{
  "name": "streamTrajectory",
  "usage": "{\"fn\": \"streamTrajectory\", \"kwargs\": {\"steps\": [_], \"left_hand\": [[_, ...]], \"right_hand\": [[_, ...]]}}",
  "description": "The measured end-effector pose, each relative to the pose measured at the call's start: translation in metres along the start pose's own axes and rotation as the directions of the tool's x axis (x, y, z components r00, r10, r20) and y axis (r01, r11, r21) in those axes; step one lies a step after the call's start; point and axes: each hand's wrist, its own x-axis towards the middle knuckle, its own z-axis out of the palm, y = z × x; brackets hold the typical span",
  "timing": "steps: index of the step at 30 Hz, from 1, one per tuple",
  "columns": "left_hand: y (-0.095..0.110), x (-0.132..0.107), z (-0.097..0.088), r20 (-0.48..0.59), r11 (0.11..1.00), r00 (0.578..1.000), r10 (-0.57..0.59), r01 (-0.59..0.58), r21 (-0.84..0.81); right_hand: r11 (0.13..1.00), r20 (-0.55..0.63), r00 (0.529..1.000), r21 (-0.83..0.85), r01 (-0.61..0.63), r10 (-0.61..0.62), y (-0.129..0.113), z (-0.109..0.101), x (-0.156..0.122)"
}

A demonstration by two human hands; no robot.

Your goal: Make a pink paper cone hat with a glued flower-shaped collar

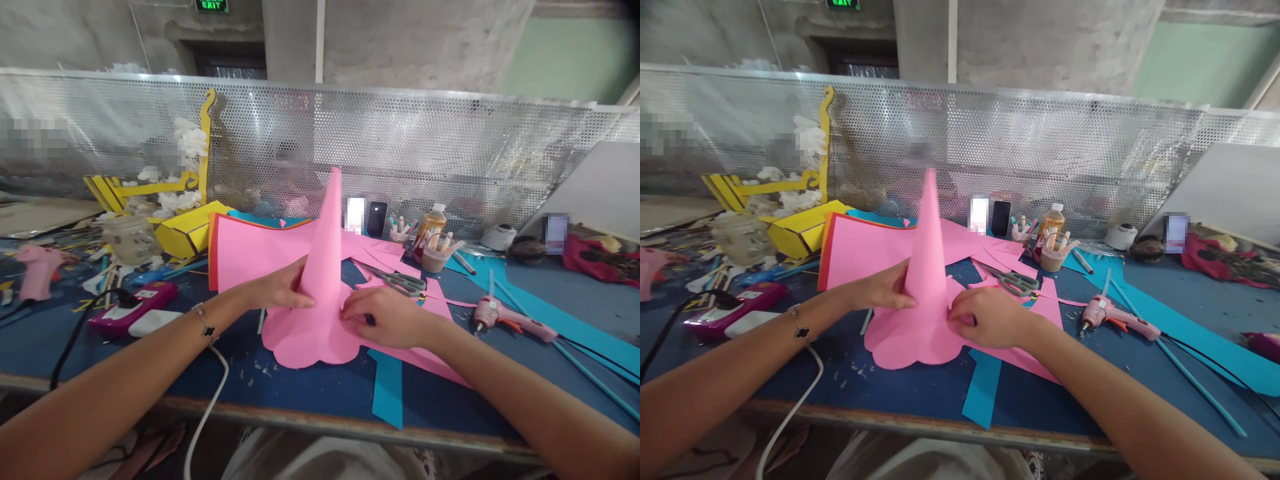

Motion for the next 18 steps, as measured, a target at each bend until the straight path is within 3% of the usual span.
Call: {"fn": "streamTrajectory", "kwargs": {"steps": [3,8,9,14,16,18], "left_hand": [[-0.005,0.003,0.005,-0.07,1.0,0.998,0.008,-0.006,0.031],[-0.003,0.004,0.009,-0.132,0.999,0.991,-0.014,0.008,-0.041],[-0.002,0.003,0.008,-0.132,0.998,0.991,-0.018,0.011,-0.058],[-0.004,0.001,0.004,-0.162,0.999,0.987,-0.015,0.006,-0.053],[-0.004,0.002,0.002,-0.179,0.992,0.984,-0.014,-0.009,-0.124],[-0.001,0.003,0.002,-0.207,0.959,0.978,-0.014,-0.046,-0.279]], "right_hand": [[0.999,0.077,0.997,-0.04,0.012,-0.009,0.002,0.002,0.001],[0.995,-0.216,0.975,-0.072,-0.07,0.053,0.011,-0.001,-0.001],[0.997,-0.223,0.974,-0.05,-0.057,0.044,0.011,-0.001,-0.001],[0.996,0.024,0.996,-0.003,0.084,-0.084,0.005,0.008,0.001],[0.996,-0.071,0.995,-0.062,0.067,-0.071,0.003,0.006,0.004],[0.994,-0.27,0.961,-0.102,0.033,-0.06,0.002,-0.002,0.005]]}}
